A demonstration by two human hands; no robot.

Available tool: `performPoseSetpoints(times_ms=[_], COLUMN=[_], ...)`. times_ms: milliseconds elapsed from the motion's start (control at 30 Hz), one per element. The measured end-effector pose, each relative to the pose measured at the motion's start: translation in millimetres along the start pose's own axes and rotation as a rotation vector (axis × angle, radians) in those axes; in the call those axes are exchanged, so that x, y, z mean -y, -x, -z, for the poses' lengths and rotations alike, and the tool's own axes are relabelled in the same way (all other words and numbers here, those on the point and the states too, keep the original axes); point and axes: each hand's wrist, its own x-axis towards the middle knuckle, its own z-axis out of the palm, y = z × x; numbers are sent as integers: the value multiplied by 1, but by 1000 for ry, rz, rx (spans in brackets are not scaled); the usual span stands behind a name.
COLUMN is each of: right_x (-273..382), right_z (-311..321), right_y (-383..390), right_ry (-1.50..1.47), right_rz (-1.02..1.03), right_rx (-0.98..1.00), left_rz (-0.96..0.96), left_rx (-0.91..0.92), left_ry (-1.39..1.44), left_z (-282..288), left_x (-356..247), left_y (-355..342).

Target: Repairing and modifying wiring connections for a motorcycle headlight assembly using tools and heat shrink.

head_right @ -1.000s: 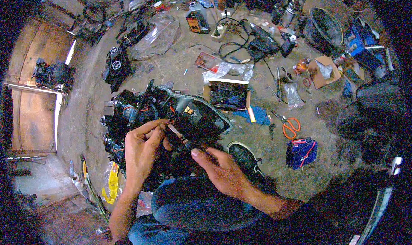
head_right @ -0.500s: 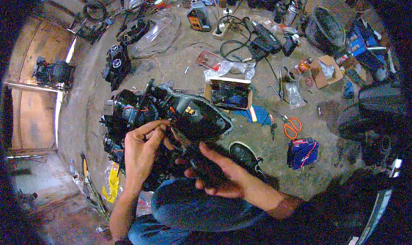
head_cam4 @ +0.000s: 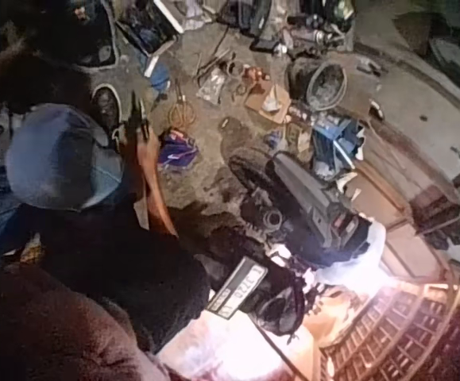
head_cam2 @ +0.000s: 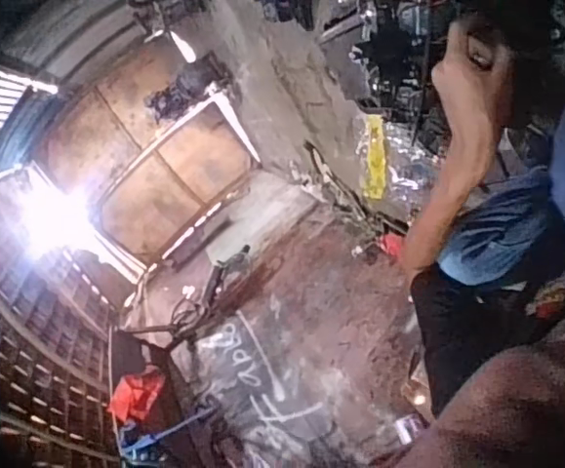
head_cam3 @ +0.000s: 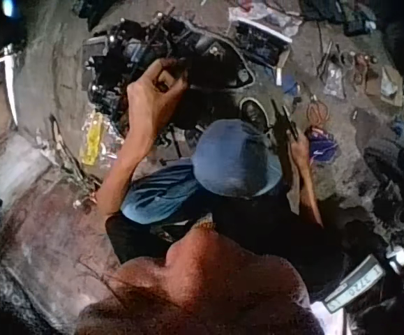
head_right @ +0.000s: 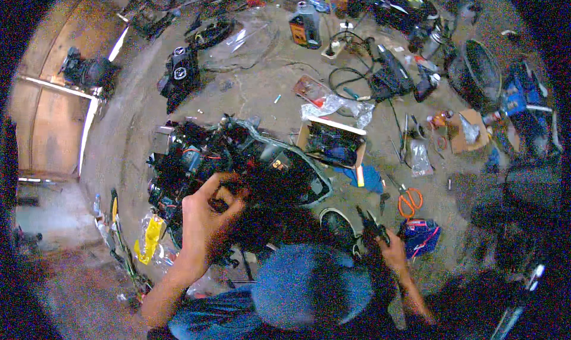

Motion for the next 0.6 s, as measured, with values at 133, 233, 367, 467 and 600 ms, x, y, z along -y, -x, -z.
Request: performPoseSetpoints(times_ms=[133,233,367,467,600], right_x=[-116,-147,-52,60,236], right_z=[-37,-44,-36,-1,50], right_y=[-5,-10,-40,-44,-58], right_ry=[59,72,187,28,32], right_rz=[-3,-98,10,205,900], right_rx=[-51,-15,-159,-308,-284], left_rz=[-18,23,-26,-33,-135], left_rx=[-45,-13,-15,-44,-22], left_ry=[-54,-24,-41,-63,-42], left_z=[3,-7,-3,-1,-6], left_x=[-5,3,1,-2,8], left_y=[5,-3,0,4,-1])
